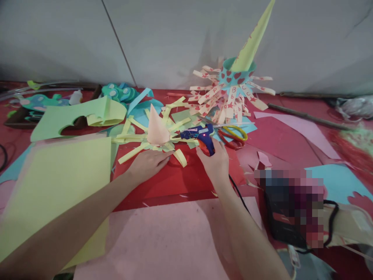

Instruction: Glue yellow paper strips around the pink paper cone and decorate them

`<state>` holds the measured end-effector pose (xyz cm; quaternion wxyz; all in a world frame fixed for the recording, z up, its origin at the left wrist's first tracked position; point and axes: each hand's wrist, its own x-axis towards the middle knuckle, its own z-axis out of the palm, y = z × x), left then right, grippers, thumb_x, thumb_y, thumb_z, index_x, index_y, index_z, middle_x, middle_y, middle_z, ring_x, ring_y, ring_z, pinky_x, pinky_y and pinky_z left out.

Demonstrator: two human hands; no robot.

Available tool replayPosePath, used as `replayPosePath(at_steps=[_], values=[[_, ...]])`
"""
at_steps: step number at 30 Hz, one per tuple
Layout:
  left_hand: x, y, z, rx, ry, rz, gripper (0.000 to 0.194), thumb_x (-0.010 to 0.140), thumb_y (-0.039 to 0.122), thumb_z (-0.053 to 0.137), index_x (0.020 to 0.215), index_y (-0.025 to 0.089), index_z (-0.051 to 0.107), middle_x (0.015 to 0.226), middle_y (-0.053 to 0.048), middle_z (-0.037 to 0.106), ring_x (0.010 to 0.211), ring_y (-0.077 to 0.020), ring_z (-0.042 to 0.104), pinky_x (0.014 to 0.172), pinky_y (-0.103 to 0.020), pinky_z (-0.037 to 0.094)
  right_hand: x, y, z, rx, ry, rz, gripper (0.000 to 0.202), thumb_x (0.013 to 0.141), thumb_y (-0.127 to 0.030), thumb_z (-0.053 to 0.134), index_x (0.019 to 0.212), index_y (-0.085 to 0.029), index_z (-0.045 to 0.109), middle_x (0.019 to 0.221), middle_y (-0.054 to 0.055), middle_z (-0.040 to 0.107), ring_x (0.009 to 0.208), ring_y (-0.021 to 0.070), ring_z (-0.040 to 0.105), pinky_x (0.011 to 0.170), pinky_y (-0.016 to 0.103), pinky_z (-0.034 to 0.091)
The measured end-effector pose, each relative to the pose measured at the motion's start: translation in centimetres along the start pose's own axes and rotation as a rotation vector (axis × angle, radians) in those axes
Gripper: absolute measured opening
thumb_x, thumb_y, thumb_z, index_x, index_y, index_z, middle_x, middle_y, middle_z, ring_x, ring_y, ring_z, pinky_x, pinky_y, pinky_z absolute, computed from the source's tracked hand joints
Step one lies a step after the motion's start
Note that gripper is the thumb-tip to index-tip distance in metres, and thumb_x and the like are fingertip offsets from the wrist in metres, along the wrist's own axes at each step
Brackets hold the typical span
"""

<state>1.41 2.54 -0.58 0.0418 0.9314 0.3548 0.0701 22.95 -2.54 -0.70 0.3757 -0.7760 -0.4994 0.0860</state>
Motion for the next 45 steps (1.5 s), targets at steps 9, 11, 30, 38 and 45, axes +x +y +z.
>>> replayPosePath(at_steps=[9,11,30,38,45], values=[[0.1,0.4,-0.8,0.062,-0.082,-0.109,0.04,0.094,0.029,0.039,0.133,0.02,0.045,0.077,-0.003,0.07,0.071,-0.0166,0.066,0.057,-0.023,0.045,0.0,0.1,0.1,0.014,-0.002,0.01,0.051,0.069,-0.049,0.062,0.109,-0.018,0.061,0.095,0.009,0.062,0.084,0.0235,0.057,0.077,0.04,0.046],[0.1,0.4,-0.8,0.039,-0.065,-0.119,0.039,0.094,0.029,0.039,0.131,0.021,0.046,0.079,-0.003,0.071,0.071,-0.0161,0.066,0.057,-0.023,0.044,0.0,0.0,0.0,0.021,-0.003,0.013,0.05,0.069,-0.05,0.062,0.108,-0.019,0.061,0.093,0.008,0.062,0.083,0.0232,0.057,0.077,0.04,0.046],[-1.3,2.4,0.1,0.182,0.4,0.243,0.034,0.094,0.031,0.042,0.109,0.01,0.063,0.105,-0.009,0.069,0.088,-0.0177,0.064,0.067,-0.029,0.049,0.0,0.1,0.1,0.036,-0.008,0.012,0.047,0.069,-0.051,0.061,0.105,-0.019,0.061,0.091,0.007,0.06,0.083,0.0228,0.057,0.076,0.039,0.046],[-1.6,2.8,0.2,0.201,0.295,0.233,0.041,0.094,0.038,0.04,0.11,0.007,0.063,0.11,-0.01,0.068,0.096,-0.0211,0.061,0.073,-0.033,0.047,0.0,-0.1,0.1,0.031,-0.009,0.009,0.049,0.07,-0.049,0.06,0.109,-0.019,0.061,0.093,0.008,0.061,0.084,0.0224,0.058,0.076,0.038,0.047],[-1.4,2.6,0.2,0.177,0.301,0.232,0.038,0.094,0.034,0.041,0.111,0.008,0.063,0.108,-0.009,0.069,0.095,-0.0207,0.061,0.071,-0.032,0.045,-0.1,-0.2,0.1,0.02,-0.027,0.014,0.05,0.07,-0.048,0.062,0.109,-0.017,0.061,0.095,0.009,0.061,0.084,0.0224,0.058,0.078,0.038,0.047]])
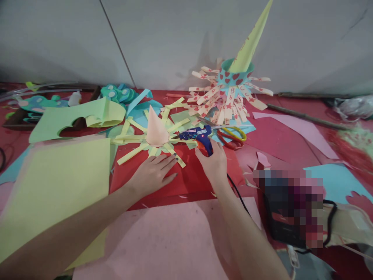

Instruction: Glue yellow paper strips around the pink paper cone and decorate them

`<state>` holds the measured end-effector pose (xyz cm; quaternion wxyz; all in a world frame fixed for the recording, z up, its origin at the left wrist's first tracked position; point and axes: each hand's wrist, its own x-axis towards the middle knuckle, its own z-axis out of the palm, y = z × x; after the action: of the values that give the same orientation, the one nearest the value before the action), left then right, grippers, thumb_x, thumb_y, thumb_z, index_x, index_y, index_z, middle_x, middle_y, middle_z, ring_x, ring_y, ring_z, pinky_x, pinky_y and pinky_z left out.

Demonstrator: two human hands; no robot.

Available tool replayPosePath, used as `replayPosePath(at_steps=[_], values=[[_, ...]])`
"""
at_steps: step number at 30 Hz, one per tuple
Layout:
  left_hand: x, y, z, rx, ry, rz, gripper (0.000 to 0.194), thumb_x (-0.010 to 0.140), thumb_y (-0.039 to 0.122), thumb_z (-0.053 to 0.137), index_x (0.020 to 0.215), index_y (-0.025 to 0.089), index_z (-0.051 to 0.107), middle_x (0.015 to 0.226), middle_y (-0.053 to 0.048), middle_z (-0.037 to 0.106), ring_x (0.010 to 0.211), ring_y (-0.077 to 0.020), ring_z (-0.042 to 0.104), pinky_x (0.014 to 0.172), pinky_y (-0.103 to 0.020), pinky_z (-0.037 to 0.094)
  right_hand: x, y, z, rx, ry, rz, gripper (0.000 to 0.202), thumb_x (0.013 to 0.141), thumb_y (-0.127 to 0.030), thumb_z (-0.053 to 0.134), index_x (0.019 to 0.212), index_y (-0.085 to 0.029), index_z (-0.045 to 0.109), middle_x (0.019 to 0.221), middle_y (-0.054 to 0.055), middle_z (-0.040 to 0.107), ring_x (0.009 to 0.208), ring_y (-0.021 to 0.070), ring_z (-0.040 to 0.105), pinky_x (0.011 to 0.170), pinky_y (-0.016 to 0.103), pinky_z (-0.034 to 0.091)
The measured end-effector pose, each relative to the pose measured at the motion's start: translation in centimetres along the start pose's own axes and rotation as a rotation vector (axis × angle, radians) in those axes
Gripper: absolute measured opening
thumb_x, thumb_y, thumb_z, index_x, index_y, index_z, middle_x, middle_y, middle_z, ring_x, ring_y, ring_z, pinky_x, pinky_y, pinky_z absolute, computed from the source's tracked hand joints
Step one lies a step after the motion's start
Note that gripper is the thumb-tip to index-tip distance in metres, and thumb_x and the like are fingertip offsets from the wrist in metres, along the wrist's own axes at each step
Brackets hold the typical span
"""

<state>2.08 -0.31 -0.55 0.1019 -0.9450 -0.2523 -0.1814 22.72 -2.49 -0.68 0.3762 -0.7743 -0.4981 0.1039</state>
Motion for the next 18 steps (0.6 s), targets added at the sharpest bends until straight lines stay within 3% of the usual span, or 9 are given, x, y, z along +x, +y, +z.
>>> replayPosePath(at_steps=[18], values=[[-0.08,-0.25,0.25,-0.035,-0.035,-0.017,0.037,0.095,0.032,0.038,0.112,0.011,0.063,0.11,-0.008,0.067,0.097,-0.0203,0.061,0.073,-0.032,0.046,0.22,0.23,-0.13,-0.047,0.015,-0.013,0.05,0.07,-0.049,0.059,0.109,-0.018,0.061,0.097,0.01,0.062,0.088,0.0248,0.058,0.08,0.04,0.046]])
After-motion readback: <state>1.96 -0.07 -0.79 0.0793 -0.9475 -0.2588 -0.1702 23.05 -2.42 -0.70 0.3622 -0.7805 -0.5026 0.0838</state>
